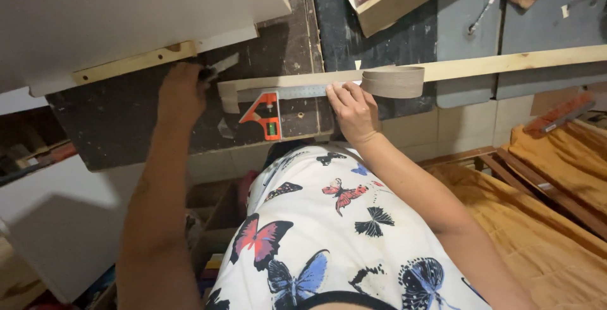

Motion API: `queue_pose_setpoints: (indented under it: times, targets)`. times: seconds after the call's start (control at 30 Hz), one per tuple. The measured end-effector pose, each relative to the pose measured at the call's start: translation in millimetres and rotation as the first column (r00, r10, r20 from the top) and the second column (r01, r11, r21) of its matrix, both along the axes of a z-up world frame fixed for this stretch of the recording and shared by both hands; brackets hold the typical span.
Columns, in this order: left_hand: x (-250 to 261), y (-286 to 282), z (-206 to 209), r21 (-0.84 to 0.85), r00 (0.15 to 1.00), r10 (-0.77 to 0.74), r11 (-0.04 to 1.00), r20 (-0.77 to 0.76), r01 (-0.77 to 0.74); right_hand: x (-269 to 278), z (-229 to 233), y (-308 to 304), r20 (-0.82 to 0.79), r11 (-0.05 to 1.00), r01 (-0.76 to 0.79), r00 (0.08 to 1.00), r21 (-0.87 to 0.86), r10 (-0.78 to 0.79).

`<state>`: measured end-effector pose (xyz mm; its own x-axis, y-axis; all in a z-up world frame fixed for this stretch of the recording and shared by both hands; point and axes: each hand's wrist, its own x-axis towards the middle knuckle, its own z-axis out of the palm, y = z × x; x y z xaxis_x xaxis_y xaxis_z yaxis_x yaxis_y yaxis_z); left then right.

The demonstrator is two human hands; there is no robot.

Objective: Applying adhesive edge banding tape to a wooden board using a ruler and utility knife

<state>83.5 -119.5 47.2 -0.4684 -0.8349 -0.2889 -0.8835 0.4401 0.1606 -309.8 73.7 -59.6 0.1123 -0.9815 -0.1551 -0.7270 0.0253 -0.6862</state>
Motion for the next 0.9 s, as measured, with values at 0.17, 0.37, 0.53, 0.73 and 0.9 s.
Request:
queue_pose_setpoints:
  times: [0.17, 0.37, 0.53, 0.73, 0.9]
  targets:
    - [-36.8, 14.3, 81.4, 0.202, 0.975, 0.075, 0.979, -0.21, -0.032, -3.5, 6.6, -6.3, 0.228, 1.0, 0.027, 0.973, 0.0, -0.026]
    - [-152.2, 35.9, 173.9, 0.325, 0.998, -0.049, 0.944, -0.024, 0.055, 14.1, -35.3, 1.6, -0.561, 0.943, -0.191, 0.828, -0.272, 0.006]
    - [-156.3, 35.5, 84.5, 0.112, 0.894, -0.431, 0.901, 0.122, 0.419, 18.8, -17.4, -1.7, -0.592, 0.944, -0.199, 0.806, -0.262, 0.006]
    - [-157.9, 35.2, 39.7, 0.106, 0.86, -0.488, 0.873, 0.149, 0.477, 23.0, 11.7, -7.2, -0.595, 0.954, -0.176, 0.804, -0.244, -0.004]
    - [-165.3, 33.2, 37.6, 0.08, 0.809, -0.568, 0.823, 0.154, 0.563, 22.5, 19.0, -10.7, -0.612, 0.936, -0.184, 0.79, -0.3, -0.041]
